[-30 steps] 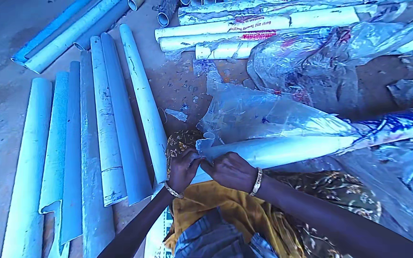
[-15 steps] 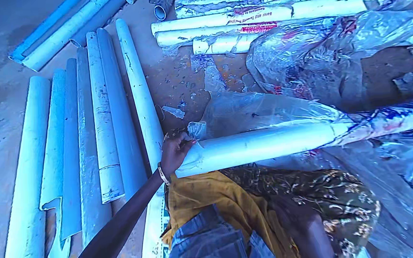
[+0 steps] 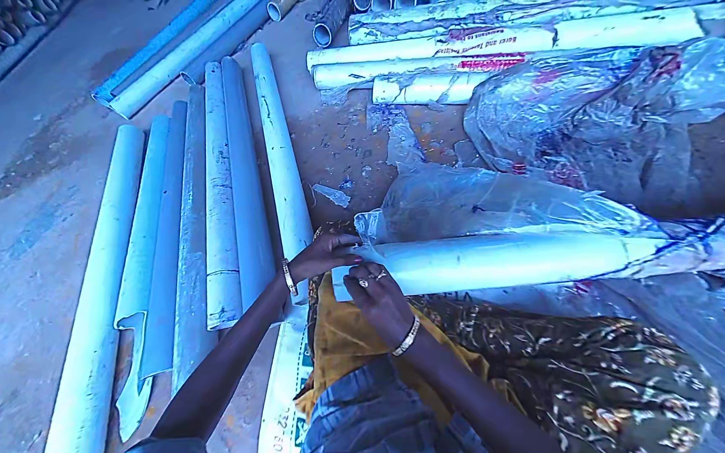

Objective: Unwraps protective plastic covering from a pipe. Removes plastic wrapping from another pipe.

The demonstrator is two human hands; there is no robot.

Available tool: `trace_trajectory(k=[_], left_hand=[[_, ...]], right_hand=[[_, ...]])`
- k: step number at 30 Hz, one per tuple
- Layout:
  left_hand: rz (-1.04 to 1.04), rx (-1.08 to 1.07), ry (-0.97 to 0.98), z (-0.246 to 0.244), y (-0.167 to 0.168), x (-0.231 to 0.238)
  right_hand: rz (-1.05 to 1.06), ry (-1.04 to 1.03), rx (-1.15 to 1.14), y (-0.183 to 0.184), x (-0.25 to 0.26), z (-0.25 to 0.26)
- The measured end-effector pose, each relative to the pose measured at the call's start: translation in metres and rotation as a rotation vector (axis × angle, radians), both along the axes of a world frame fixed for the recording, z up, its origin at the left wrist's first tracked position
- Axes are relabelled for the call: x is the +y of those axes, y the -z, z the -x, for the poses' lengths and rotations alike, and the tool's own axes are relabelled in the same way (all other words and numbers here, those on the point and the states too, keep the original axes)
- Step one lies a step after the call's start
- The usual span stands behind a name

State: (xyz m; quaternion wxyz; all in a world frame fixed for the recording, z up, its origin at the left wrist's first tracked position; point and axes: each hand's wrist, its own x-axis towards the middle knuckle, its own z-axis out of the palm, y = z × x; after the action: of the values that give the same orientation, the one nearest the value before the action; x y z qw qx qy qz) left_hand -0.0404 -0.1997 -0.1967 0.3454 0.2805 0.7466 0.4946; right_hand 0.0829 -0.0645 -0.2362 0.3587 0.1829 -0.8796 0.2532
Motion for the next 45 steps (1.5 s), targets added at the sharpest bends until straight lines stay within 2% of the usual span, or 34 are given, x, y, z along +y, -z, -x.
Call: trace_trajectory(k=[2, 4, 7, 9, 11, 14, 20, 22, 24, 27, 29, 30, 32, 34, 35, 37, 40, 42, 45], left_hand=[[-0.007, 0.012, 0.027, 0.002, 0.003, 0.001], [-0.013, 0.189, 0.018, 0.002, 0.005, 0.005], [0.106, 0.497, 0.066, 0.001, 0.001, 0.012], [0.160, 0.584, 0.127, 0.008, -0.001, 0.017], [0.166, 0.572, 0.134, 0.017, 0.003, 0.018], [0.142, 0.503, 0.036, 0.025, 0.013, 0.021], [0.095, 0.543, -0.035, 0.021, 0.022, 0.024], [0.101, 0.556, -0.029, 0.015, 0.019, 0.023], [0.078, 0.562, -0.003, 0.010, 0.013, 0.021], [0.079, 0.391, 0.040, 0.005, -0.002, 0.019], [0.058, 0.257, 0.001, -0.003, -0.015, 0.017], [0.036, 0.202, -0.060, -0.008, -0.020, 0.017], [-0.025, 0.158, -0.172, -0.016, -0.031, 0.012], [-0.140, 0.270, -0.210, -0.020, -0.038, 0.004], [-0.216, 0.334, -0.244, -0.022, -0.042, 0.002], [-0.364, 0.340, -0.346, -0.028, -0.053, 0.007], [-0.482, 0.269, -0.424, -0.044, -0.061, 0.024], [-0.505, 0.311, -0.486, -0.049, -0.056, 0.041], [-0.421, 0.487, -0.474, -0.041, -0.046, 0.061]], right_hand=[[0.011, 0.029, -0.002, 0.000, -0.003, -0.001], [0.010, 0.076, -0.015, -0.001, -0.007, -0.001], [0.033, 0.122, -0.084, -0.008, -0.014, -0.008], [0.028, 0.139, -0.131, -0.013, -0.015, -0.014], [0.003, 0.147, -0.153, -0.015, -0.015, -0.020], [-0.051, 0.113, -0.157, -0.007, -0.010, -0.030], [-0.132, -0.036, -0.201, 0.006, 0.013, -0.064], [-0.102, -0.050, -0.169, 0.012, 0.017, -0.070], [0.016, -0.093, -0.176, 0.020, 0.025, -0.076], [0.406, -0.121, -0.307, 0.012, 0.040, -0.093], [0.555, 0.035, -0.365, 0.002, 0.045, -0.098], [0.587, 0.106, -0.434, -0.002, 0.048, -0.097], [0.619, 0.118, -0.720, -0.011, 0.050, -0.092], [0.585, 0.041, -1.000, -0.014, 0.046, -0.081], [0.554, 0.015, -1.048, -0.011, 0.041, -0.075], [0.519, -0.015, -0.994, -0.007, 0.030, -0.069], [0.533, -0.012, -0.708, -0.008, 0.021, -0.069], [0.542, 0.037, -0.600, -0.014, 0.030, -0.070], [0.554, 0.125, -0.553, -0.014, 0.053, -0.075]])
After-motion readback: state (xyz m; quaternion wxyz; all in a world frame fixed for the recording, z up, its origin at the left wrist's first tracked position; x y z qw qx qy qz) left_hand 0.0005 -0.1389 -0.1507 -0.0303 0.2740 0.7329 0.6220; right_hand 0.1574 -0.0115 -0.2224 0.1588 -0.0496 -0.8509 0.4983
